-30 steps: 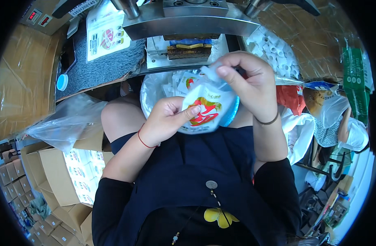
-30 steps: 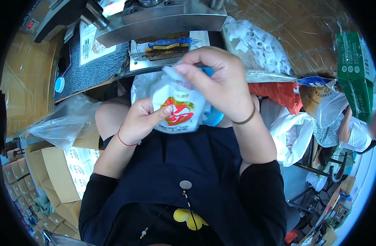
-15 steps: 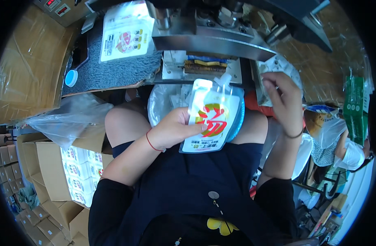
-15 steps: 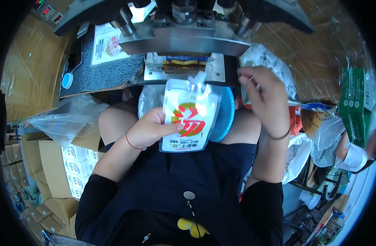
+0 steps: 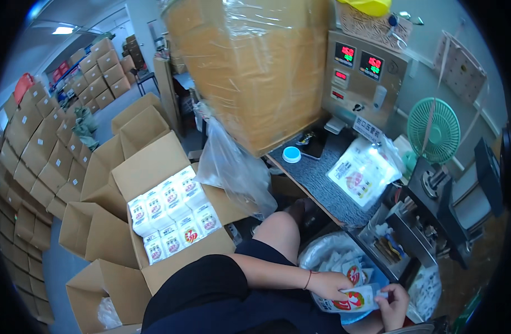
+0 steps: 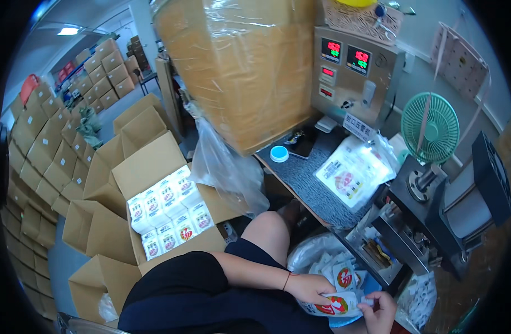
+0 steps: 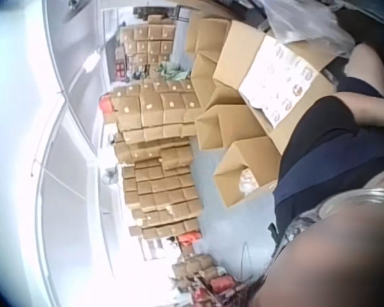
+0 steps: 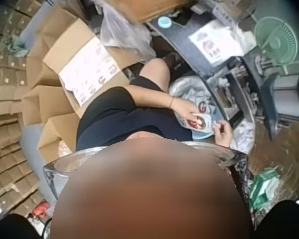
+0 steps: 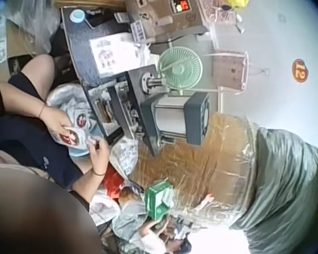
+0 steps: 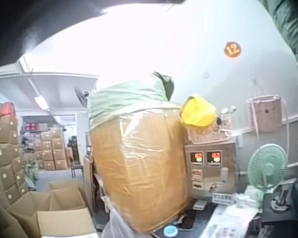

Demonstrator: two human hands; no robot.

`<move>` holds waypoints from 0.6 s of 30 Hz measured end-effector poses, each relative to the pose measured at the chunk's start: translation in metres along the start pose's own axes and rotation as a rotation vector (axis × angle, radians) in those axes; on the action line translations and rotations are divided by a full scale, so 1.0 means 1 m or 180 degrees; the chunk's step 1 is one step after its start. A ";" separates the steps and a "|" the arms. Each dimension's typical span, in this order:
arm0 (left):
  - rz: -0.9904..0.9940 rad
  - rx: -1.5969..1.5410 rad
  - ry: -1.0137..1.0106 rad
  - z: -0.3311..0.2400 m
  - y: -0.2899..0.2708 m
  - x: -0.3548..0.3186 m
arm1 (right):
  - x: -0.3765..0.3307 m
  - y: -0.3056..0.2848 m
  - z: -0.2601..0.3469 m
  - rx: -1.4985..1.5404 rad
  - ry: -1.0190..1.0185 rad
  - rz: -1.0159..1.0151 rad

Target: Sealing individual soup packets using a heat sealer and placing them in a container.

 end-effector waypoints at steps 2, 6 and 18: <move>-0.0136 0.0099 0.0011 -0.004 -0.002 -0.004 | 0.005 -0.002 0.013 -0.0088 -0.0106 0.0231; -0.0047 0.0008 0.0440 -0.008 0.010 -0.005 | -0.005 0.004 0.017 -0.0243 0.0092 0.0300; 0.0630 -0.1704 -0.0619 0.024 0.023 -0.001 | 0.027 -0.003 0.040 -0.0113 -0.0350 0.0138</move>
Point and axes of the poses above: each hand's wrist, its own x-axis towards the middle knuckle, its own y-axis out of the palm, z = x × y, the point moved 10 cm from there along x, towards the middle knuckle, and after that the axes turned 12 degrees about -y, right-handed, at the moved point
